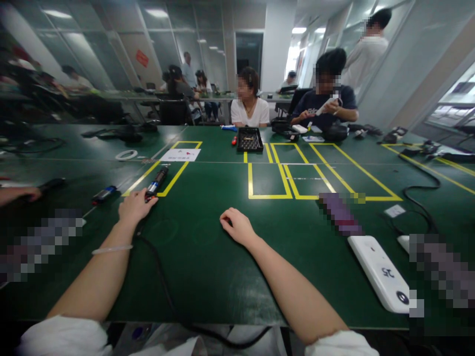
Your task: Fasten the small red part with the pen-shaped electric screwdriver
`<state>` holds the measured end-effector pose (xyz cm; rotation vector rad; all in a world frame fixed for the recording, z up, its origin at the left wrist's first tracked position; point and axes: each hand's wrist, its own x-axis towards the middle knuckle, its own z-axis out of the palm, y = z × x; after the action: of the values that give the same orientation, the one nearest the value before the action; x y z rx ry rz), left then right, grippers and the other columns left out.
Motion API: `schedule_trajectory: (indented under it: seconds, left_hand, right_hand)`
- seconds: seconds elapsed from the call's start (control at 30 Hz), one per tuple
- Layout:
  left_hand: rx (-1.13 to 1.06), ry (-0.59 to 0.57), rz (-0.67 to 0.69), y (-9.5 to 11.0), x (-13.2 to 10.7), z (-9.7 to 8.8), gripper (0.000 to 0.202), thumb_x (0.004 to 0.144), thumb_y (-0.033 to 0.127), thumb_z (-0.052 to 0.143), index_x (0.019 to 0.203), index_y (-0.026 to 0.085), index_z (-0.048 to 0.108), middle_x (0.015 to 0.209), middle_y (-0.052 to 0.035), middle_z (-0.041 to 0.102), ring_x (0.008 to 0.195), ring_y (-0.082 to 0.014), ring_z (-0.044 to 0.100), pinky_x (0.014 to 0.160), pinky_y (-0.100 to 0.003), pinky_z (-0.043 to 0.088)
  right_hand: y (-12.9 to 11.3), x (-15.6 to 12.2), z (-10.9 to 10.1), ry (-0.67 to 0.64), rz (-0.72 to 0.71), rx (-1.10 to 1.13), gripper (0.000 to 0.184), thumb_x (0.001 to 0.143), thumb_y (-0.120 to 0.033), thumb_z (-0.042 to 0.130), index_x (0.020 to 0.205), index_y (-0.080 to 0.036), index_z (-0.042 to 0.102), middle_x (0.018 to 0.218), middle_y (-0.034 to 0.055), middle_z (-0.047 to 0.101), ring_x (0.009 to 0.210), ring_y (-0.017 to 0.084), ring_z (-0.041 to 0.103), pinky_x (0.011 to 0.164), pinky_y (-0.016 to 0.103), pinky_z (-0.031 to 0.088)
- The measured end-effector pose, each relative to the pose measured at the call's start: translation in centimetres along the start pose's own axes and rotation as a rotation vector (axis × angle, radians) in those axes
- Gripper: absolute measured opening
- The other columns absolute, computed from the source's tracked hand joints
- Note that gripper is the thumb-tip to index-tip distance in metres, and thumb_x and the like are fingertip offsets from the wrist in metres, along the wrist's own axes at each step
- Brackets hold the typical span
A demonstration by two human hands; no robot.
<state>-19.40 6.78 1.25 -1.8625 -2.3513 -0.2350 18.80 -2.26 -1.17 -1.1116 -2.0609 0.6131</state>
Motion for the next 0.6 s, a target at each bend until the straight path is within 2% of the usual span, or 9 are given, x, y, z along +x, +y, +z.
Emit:
schedule_trajectory:
  seconds: [0.13,0.27,0.37,0.47,0.53,0.6]
  left_hand:
    - [0.017,0.080,0.019,0.7,-0.6,-0.5,0.055,0.086,0.046,0.052,0.131,0.016,0.046,0.126,-0.0214,0.052,0.113,-0.0381,0.052,0.089,-0.048,0.045]
    - [0.039,0.064,0.027,1.5,-1.0,-1.0,0.041,0.083,0.041,0.056,0.115,0.015,0.057,0.120,-0.0194,0.054,0.108,-0.0349,0.055,0.084,-0.044,0.048]
    - [0.046,0.048,0.034,1.5,-1.2,-1.2,0.032,0.086,0.039,0.050,0.106,0.016,0.061,0.115,-0.0178,0.057,0.102,-0.0335,0.057,0.082,-0.044,0.048]
    - [0.035,0.096,0.015,1.8,-1.3,-1.5,0.035,0.091,0.037,0.041,0.104,0.014,0.063,0.111,-0.0187,0.060,0.099,-0.0337,0.059,0.083,-0.045,0.047]
    - [-0.015,0.154,0.023,2.7,-1.7,-1.8,0.038,0.093,0.037,0.036,0.108,0.013,0.062,0.111,-0.0189,0.061,0.100,-0.0333,0.059,0.085,-0.046,0.046]
    - [-0.165,0.154,0.097,4.3,-2.4,-2.1,0.039,0.094,0.038,0.035,0.112,0.014,0.061,0.109,-0.0161,0.064,0.098,-0.0302,0.061,0.085,-0.042,0.046]
  right_hand:
    - [0.0,0.0,0.0,-0.003,0.001,0.005,0.008,0.089,-0.017,0.054,0.086,-0.019,0.061,0.084,0.0018,0.057,0.077,0.013,0.054,0.072,0.025,0.043]
    - [0.0,0.0,0.0,0.002,-0.001,0.007,0.008,0.089,-0.017,0.054,0.086,-0.019,0.062,0.085,0.0017,0.058,0.078,0.013,0.054,0.071,0.024,0.042]
    - [0.0,0.0,0.0,-0.002,-0.001,0.003,0.008,0.089,-0.017,0.054,0.086,-0.019,0.062,0.085,0.0017,0.058,0.078,0.013,0.054,0.072,0.025,0.043]
    - [-0.1,0.0,0.0,-0.004,-0.002,0.005,0.008,0.089,-0.017,0.054,0.086,-0.019,0.062,0.085,0.0020,0.058,0.078,0.014,0.055,0.072,0.025,0.043]
    - [-0.1,0.0,0.0,-0.002,0.000,0.005,0.008,0.089,-0.017,0.054,0.086,-0.019,0.062,0.085,0.0020,0.058,0.078,0.014,0.055,0.071,0.025,0.043]
    - [-0.2,0.0,0.0,-0.001,0.001,0.006,0.009,0.089,-0.018,0.054,0.086,-0.019,0.062,0.084,0.0019,0.058,0.078,0.014,0.055,0.071,0.025,0.043]
